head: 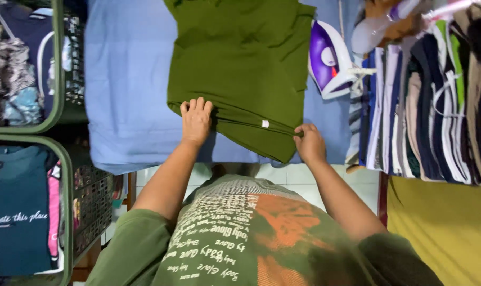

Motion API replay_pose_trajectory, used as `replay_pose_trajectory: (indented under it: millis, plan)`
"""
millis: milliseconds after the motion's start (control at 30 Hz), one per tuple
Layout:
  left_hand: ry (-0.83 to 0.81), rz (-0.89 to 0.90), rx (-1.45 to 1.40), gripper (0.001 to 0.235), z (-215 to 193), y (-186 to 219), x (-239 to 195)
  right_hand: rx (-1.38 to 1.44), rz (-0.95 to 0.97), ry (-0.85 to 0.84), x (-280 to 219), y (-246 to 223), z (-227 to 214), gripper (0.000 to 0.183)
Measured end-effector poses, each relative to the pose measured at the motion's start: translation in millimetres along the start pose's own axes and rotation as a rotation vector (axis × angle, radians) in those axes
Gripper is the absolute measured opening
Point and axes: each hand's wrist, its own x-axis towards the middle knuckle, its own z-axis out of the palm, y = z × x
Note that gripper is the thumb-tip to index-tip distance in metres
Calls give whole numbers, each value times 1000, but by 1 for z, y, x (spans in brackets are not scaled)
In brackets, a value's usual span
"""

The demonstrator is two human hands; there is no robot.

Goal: Iron and fold a green t-shirt on an ironing board.

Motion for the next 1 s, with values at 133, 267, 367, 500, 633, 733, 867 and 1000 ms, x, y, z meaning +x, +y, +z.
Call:
replay_pose_trajectory:
  millis: [133,267,367,500,633,733,867,1000]
  plan:
    - [89,-208,6,15,-1,-23,3,-100,-95,86,0,23,22,25]
    - [130,-389,101,15,16,-59,7,356,80,-89,23,55,11,23]
    - [140,-498,6,25,5,-77,8,742,273,-234,37,17,-41,21]
    - [529,-762,-482,30,17,-87,17,867,320,-297,58,-1,-72,20]
    - [855,-749,-644,24,2,-98,55,871,151,-248,100,-33,-115,21]
    - [887,-607,-623,23,-81,-95,95,915,-1,-120,132,-89,-174,20]
    - [449,-404,-663,31,-148,-96,119,967,-191,-71,173,-129,-232,17]
    - [647,-440,-649,29,-172,-116,147,1089,-299,1,167,-168,-283,16]
